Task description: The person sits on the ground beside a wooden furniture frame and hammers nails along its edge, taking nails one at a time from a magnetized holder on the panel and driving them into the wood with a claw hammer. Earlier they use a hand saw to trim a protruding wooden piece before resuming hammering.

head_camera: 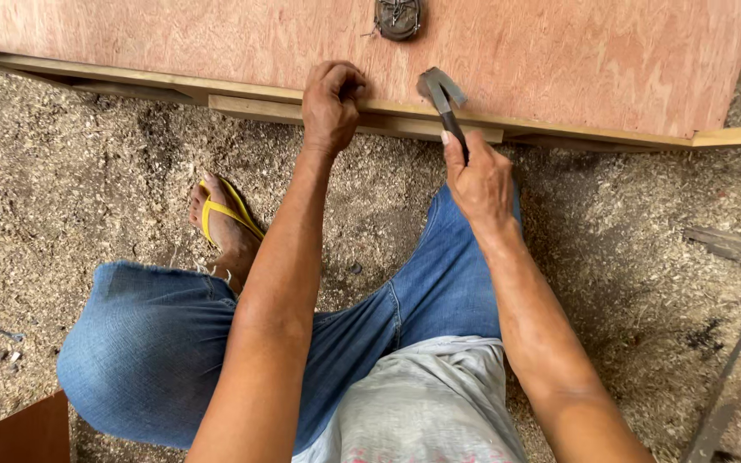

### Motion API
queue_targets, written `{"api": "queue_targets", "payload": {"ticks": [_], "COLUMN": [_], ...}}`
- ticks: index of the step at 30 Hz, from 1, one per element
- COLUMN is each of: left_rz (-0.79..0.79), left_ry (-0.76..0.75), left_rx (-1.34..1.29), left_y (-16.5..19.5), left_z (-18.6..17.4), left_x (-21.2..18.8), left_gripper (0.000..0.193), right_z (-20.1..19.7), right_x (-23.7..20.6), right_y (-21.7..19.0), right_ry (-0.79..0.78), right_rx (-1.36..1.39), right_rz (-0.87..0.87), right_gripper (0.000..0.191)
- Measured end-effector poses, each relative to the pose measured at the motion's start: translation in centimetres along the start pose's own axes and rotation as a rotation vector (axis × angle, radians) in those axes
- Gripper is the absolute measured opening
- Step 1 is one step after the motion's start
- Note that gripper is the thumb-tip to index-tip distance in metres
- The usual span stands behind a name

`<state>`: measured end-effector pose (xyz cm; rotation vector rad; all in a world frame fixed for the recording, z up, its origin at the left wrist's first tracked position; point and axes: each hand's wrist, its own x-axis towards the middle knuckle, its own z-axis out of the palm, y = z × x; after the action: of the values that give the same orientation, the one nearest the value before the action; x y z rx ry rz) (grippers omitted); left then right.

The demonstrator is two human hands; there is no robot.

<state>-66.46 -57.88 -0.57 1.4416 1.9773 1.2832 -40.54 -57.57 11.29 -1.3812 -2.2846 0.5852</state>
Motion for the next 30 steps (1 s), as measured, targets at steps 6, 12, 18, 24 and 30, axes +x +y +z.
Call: {"api": "queue_targets", "payload": {"ticks": [6, 12, 18, 24, 30], "left_rz": [0.01, 0.01, -0.011, -0.05, 0.005], "left_ry": [0.015, 0.006, 0.011, -0.027, 0.016], "left_rx": [0.04, -0.02, -0.042, -0.004, 0.017], "left_y": [0.6, 1.4, 0.7, 0.3, 0.7], "left_z": [-0.1, -0.8, -0.9, -0.7, -0.6], "left_x": [-0.2, 0.0, -0.5, -0.2, -0.3], "left_gripper": [0.011, 0.009, 0.013, 0.01, 0.008], "right_z": [-0.2, 0.8, 0.7, -1.2, -4.7], "right_x": [-0.7, -0.4, -0.9, 0.0, 0.3], "right_y": [-0.5, 0.8, 0.9, -1.1, -4.5], "right_ry": [0.111, -0.007, -0.038, -0.11, -0.119], "right_rx": [0.027, 0.022, 0.005, 0.154, 0.524], "right_rz": [-0.038, 0.055, 0.162, 0.35, 0.317], "right_gripper": [0.027, 0.032, 0.037, 0.037, 0.03]}}
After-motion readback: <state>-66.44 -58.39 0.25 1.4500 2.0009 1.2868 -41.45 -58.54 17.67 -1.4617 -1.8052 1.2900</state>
